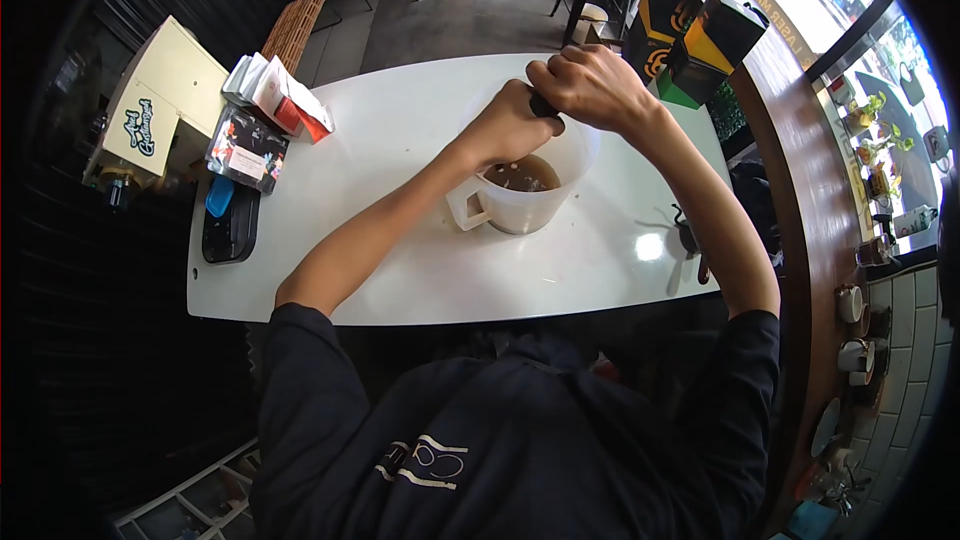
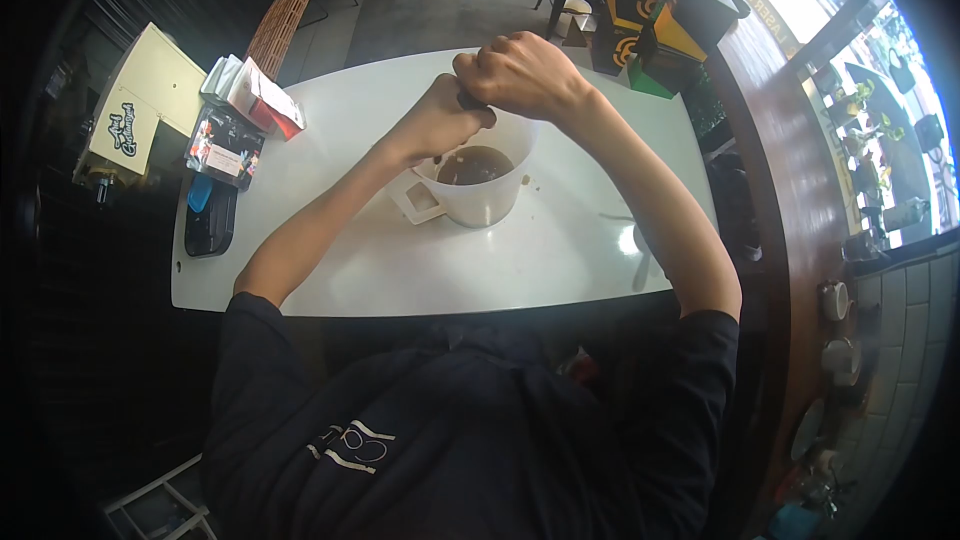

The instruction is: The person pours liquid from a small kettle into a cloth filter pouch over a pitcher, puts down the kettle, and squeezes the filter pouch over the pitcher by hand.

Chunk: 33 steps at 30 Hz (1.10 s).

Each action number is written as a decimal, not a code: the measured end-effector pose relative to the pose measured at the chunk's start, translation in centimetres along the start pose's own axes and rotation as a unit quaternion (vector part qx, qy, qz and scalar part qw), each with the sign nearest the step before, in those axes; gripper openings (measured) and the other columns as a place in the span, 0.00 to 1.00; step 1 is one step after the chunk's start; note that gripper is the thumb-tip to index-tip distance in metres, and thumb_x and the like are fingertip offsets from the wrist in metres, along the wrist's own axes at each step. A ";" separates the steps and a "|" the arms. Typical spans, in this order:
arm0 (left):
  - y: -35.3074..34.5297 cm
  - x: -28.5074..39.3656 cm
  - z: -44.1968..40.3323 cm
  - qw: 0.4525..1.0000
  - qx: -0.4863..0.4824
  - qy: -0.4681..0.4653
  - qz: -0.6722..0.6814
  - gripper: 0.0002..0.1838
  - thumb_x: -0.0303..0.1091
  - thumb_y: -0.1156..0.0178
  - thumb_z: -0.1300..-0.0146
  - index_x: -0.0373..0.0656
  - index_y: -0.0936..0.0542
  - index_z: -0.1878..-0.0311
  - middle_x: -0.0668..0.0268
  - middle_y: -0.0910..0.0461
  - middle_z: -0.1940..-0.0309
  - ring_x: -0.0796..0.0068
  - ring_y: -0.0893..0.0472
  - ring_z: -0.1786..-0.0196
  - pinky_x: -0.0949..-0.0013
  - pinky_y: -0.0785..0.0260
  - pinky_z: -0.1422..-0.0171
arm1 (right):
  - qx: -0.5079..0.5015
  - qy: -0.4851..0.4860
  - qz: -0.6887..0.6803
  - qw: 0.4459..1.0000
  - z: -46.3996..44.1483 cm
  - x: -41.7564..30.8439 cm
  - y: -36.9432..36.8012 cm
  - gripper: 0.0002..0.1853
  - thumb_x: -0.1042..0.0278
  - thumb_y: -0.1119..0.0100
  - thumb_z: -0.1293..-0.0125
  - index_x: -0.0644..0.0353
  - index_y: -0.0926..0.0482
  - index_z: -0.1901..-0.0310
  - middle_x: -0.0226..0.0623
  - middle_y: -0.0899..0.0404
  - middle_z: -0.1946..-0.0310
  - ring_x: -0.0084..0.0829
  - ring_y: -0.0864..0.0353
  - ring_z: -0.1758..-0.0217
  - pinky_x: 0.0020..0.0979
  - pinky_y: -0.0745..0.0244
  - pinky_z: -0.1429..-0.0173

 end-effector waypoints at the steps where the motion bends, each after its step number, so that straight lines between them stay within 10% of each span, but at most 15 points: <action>1: 0.1 0.1 0.0 1.000 -0.002 -0.001 0.001 0.09 0.28 0.38 0.44 0.29 0.21 0.71 0.57 0.20 0.79 0.67 0.20 0.75 0.61 0.27 0.66 | -0.059 -0.033 -0.023 0.997 0.0 0.0 0.1 0.07 0.72 0.35 0.43 0.61 0.26 0.73 0.36 0.20 0.81 0.34 0.14 0.73 0.33 0.22 0.74; 6: 0.4 0.5 0.5 0.967 -0.032 -0.075 -0.241 0.23 0.43 0.35 0.35 0.34 0.22 0.46 0.51 0.15 0.56 0.53 0.16 0.50 0.56 0.26 0.39 | -0.203 -0.089 -0.068 0.973 0.7 0.0 1.1 0.09 0.78 0.34 0.46 0.63 0.23 0.63 0.43 0.18 0.75 0.44 0.14 0.69 0.40 0.22 0.68; 14: 1.6 1.8 2.9 0.944 0.007 -0.180 -0.277 0.34 0.53 0.30 0.38 0.39 0.26 0.37 0.53 0.20 0.43 0.54 0.19 0.40 0.56 0.27 0.34 | -0.343 -0.281 -0.271 0.855 2.1 1.9 2.9 0.20 0.70 0.22 0.52 0.57 0.20 0.57 0.38 0.16 0.64 0.44 0.18 0.52 0.44 0.25 0.48; 19: 2.2 2.1 2.6 0.943 -0.027 -0.222 -0.248 0.37 0.55 0.30 0.39 0.40 0.28 0.34 0.53 0.22 0.41 0.54 0.21 0.37 0.57 0.29 0.30 | -0.293 -0.240 -0.306 0.874 2.8 2.7 3.1 0.25 0.63 0.18 0.54 0.58 0.20 0.55 0.37 0.17 0.62 0.43 0.21 0.51 0.40 0.27 0.47; 33: 0.6 1.8 3.0 0.900 0.085 -0.194 -0.382 0.19 0.25 0.37 0.37 0.31 0.30 0.46 0.48 0.24 0.48 0.48 0.19 0.48 0.49 0.25 0.44 | -0.327 -0.333 -0.429 0.773 1.3 2.4 1.6 0.24 0.57 0.23 0.46 0.64 0.18 0.53 0.43 0.20 0.60 0.35 0.19 0.55 0.33 0.24 0.49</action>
Point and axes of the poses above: each hand's wrist, its own z-axis away from the middle knuckle, its own y-axis out of the back of the hand, x = y × z, the point moved 4 cm from there along -z, towards the middle knuckle
